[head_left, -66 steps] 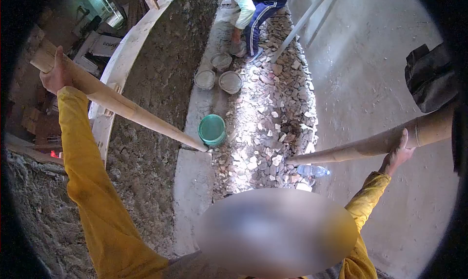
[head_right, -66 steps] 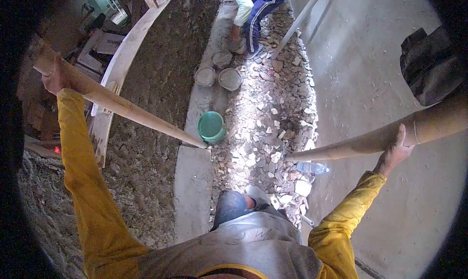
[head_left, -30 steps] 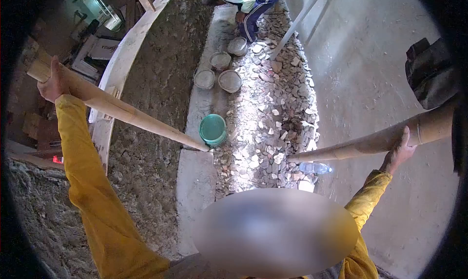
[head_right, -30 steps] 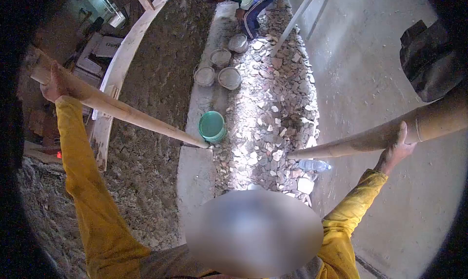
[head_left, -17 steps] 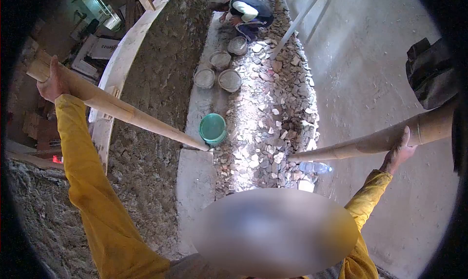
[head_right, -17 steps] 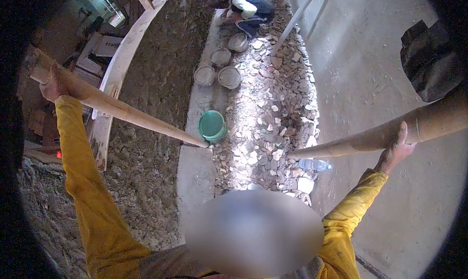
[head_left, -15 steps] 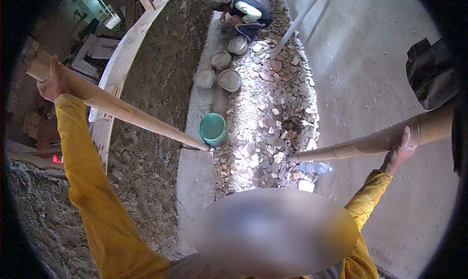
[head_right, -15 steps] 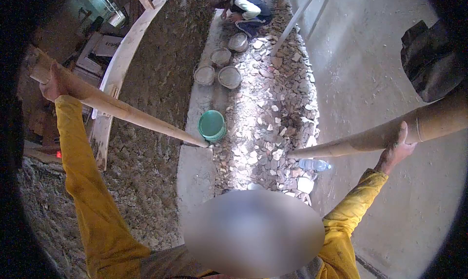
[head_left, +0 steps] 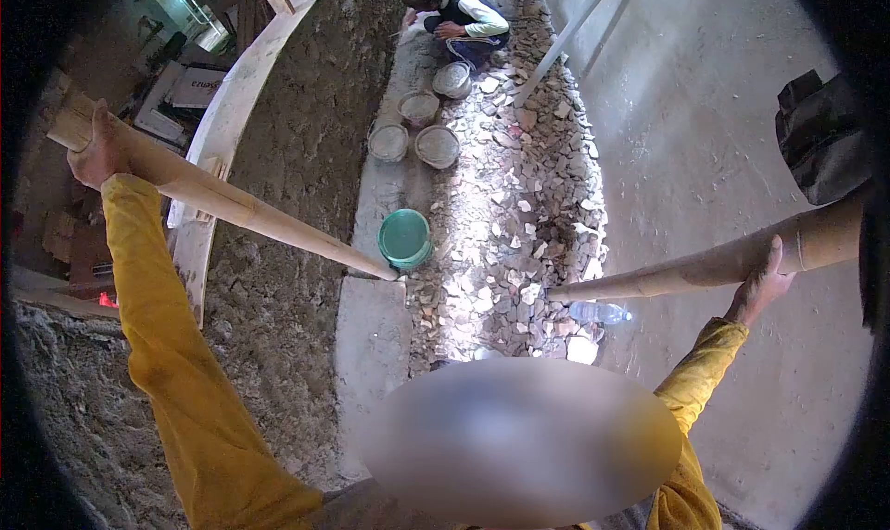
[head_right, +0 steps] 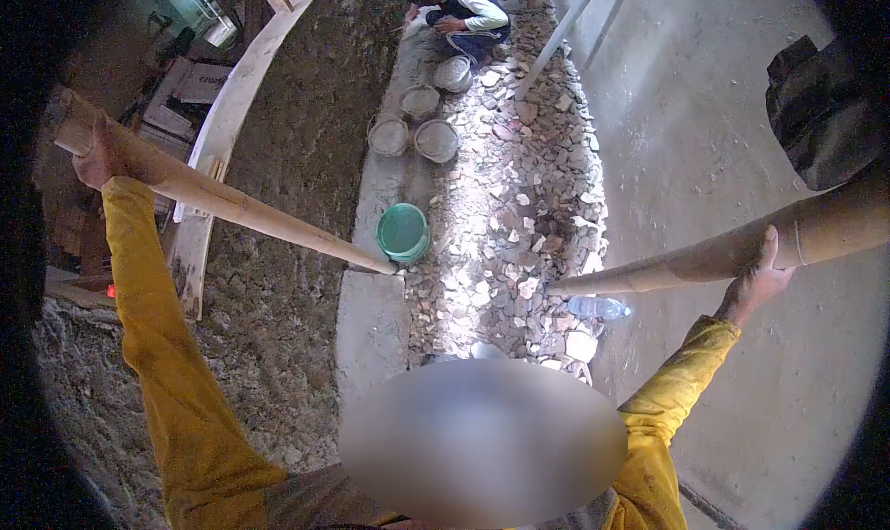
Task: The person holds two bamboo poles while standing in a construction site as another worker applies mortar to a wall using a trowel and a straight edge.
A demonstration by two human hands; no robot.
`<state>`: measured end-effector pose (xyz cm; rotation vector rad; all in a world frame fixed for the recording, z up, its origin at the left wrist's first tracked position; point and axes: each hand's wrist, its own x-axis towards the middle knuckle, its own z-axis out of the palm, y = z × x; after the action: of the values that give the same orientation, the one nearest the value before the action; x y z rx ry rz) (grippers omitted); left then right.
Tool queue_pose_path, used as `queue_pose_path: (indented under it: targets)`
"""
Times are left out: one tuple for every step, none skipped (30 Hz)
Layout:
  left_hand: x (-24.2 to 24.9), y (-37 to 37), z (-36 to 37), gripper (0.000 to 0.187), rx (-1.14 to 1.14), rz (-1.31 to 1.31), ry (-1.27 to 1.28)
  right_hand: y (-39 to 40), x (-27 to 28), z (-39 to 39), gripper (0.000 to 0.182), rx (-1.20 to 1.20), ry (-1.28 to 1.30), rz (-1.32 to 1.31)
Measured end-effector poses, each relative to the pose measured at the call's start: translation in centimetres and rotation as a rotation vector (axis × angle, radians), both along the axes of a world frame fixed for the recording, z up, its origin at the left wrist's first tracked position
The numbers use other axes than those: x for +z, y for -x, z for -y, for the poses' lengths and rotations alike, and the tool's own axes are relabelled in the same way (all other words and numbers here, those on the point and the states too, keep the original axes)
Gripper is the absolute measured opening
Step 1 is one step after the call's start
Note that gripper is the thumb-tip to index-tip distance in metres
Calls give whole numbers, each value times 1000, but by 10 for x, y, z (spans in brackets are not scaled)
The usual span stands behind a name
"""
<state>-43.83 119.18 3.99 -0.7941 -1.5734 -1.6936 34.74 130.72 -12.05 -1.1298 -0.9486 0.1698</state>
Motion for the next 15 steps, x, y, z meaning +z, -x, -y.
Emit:
queue_pose_path:
  targets:
    - [2, -13, 0, 65, 48, 17, 27, -1, 0, 0, 61, 1, 11, -5]
    - [2, -24, -1, 65, 48, 16, 28, -3, -1, -1, 62, 2, 23, -11]
    - [1, -31, -2, 64, 2, 19, -15, -3, 0, -1, 62, 1, 24, -11]
    - [1, -35, -2, 64, -44, 22, -58, -2, 0, -1, 61, -8, 19, 5]
    - [1, -34, -2, 64, -44, 22, -57, -1, 1, -1, 60, -16, 14, 21]
    - [1, -31, -2, 63, -34, 26, -42, 0, 1, 0, 60, -16, 15, 21]
    - [2, -27, -1, 63, -24, 30, -27, 1, 2, 1, 60, -19, 30, 25]
    - [2, -14, -1, 63, -23, 30, -27, 1, 2, 2, 59, -22, 45, 30]
    - [1, 7, -1, 63, -33, 31, -9, 1, 2, 1, 59, -22, 45, 30]
    - [1, 11, -2, 62, -43, 32, 9, 0, 2, 1, 58, -1, 27, 29]
    - [0, 16, -2, 62, -43, 32, 9, 0, 1, 0, 58, 19, 9, 28]
    - [-1, 11, -3, 61, -39, 3, -22, -1, 0, 0, 58, 19, 10, 27]
    - [-2, 6, -4, 60, -34, -25, -53, -3, -1, -1, 57, 15, 7, 26]
    - [-2, 1, -3, 60, -33, -25, -53, -4, -1, -2, 57, 12, 4, 25]
    - [1, -4, -1, 60, 47, -16, 2, -4, -2, -2, 57, 13, 4, 25]
